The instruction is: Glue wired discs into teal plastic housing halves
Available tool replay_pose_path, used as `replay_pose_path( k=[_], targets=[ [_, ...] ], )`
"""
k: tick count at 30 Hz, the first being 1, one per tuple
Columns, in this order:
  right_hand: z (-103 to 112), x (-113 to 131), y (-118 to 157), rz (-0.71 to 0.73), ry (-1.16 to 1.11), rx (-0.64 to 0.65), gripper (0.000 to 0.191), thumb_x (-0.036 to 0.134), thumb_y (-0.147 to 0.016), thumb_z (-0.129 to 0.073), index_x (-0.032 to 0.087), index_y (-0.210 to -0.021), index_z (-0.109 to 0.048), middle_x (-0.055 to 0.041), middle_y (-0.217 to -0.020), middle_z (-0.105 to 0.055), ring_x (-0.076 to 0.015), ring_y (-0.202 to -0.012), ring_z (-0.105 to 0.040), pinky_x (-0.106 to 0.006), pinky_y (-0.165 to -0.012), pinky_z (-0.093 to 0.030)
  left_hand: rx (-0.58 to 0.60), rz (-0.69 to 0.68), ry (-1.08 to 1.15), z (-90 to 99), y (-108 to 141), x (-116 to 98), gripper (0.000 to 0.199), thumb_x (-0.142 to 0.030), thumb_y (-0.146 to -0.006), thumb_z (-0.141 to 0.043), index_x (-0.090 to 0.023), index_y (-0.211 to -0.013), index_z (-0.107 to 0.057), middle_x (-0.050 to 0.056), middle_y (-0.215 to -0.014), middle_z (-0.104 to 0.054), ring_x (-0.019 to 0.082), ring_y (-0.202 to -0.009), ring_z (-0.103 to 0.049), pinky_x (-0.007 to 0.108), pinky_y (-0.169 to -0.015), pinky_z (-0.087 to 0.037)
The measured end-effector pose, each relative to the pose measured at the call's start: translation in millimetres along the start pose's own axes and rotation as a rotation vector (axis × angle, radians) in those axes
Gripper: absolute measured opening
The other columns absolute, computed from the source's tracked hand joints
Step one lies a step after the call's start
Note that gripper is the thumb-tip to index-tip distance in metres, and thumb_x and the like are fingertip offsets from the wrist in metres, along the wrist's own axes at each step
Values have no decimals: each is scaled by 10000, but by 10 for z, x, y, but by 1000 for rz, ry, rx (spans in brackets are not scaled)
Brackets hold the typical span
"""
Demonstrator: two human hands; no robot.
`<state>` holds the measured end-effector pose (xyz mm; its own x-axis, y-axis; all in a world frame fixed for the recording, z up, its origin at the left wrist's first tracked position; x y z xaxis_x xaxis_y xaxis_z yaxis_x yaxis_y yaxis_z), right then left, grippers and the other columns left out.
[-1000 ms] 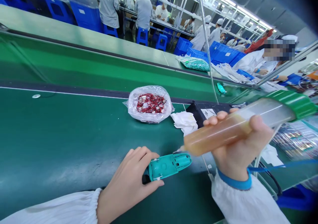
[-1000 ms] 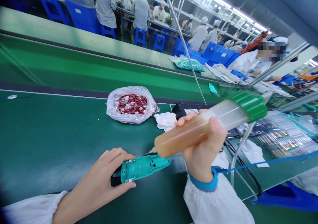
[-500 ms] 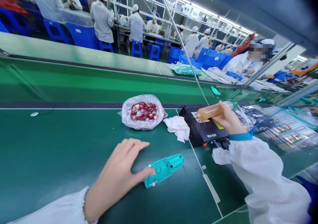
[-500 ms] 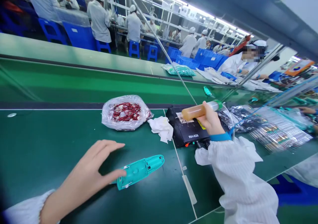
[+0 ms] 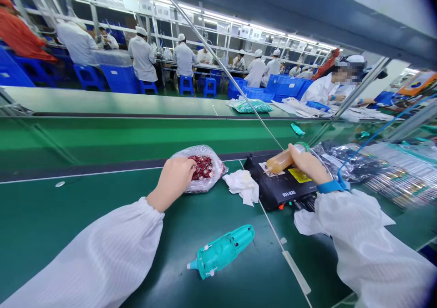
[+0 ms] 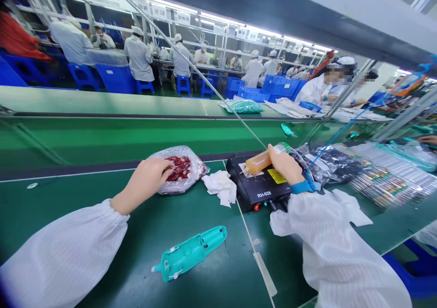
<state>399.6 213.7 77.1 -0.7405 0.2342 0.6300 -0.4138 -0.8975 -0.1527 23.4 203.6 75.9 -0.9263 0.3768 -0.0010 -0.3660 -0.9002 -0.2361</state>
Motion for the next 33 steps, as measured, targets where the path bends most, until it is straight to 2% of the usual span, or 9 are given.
replay_pose_path(
  k=[3,6,9,16,21,28,31,33],
  targets=[
    [-1,-64,128,-121,101,66,572,646,-864,-366,211,-533,-535,-88,-414,-519,-290,-519,-594,-453,-646,-451,46,16,-89,-69,-7,-39,178,-292,-916,-572,-141,-995,-621,50,-1017,-646,193,-932,-627,407,-829,-516],
    [-1,-40,305,-137,109,141,645,706,-858,-278,223,-496,-506,-112,-457,-582,-248,-442,-572,-420,-600,-448,72,54,-177,-101,3,-15,205,-299,-914,-574,-139,-1037,-608,61,-1045,-636,198,-935,-625,407,-823,-519],
    [10,-10,473,-133,77,184,649,720,-851,-290,215,-507,-509,-116,-519,-622,-225,-428,-577,-381,-555,-441,95,67,-235,-118,1,-3,216,-301,-912,-577,-138,-1051,-603,63,-1052,-633,200,-938,-625,407,-818,-522],
    [82,35,760,-127,-6,181,632,732,-837,-315,196,-587,-539,-80,-529,-611,-197,-439,-574,-317,-493,-408,92,69,-266,-138,-25,-11,170,-282,-912,-576,-131,-980,-615,46,-969,-645,190,-896,-631,396,-804,-521],
    [99,196,1009,-63,-111,220,623,732,-847,-295,187,-649,-522,-30,-526,-580,-152,-435,-552,-265,-460,-389,43,55,-223,-132,15,-54,155,-260,-916,-564,-128,-982,-610,55,-987,-637,203,-935,-617,403,-814,-509],
    [60,449,1341,27,-337,310,574,707,-847,-364,183,-679,-529,4,-531,-558,-128,-449,-527,-237,-447,-358,10,87,-98,-176,-36,66,195,-314,-914,-569,-132,-976,-604,32,-916,-638,166,-802,-629,362,-745,-522],
    [15,533,1467,46,-374,379,555,687,-861,-358,186,-696,-532,-1,-550,-564,-131,-459,-521,-237,-441,-360,-51,86,0,-104,-36,100,133,-201,-924,-518,-122,-1009,-582,43,-897,-642,172,-799,-636,339,-729,-519],
    [-3,599,1542,71,-373,413,541,668,-872,-350,188,-706,-533,-3,-566,-567,-131,-476,-519,-239,-451,-367,-107,85,65,4,-25,119,193,-90,-893,-446,-114,-1045,-561,74,-896,-648,199,-822,-646,332,-734,-513]
  ],
)
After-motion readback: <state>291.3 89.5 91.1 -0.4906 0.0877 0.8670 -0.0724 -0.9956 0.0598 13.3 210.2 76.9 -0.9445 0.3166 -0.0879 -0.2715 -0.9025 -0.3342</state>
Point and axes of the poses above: each hand's wrist, its own y-axis away from the middle knuckle, its own z-axis out of the back of the hand, x = y × z, the point moved 9 cm from there along -y, towards the middle knuckle
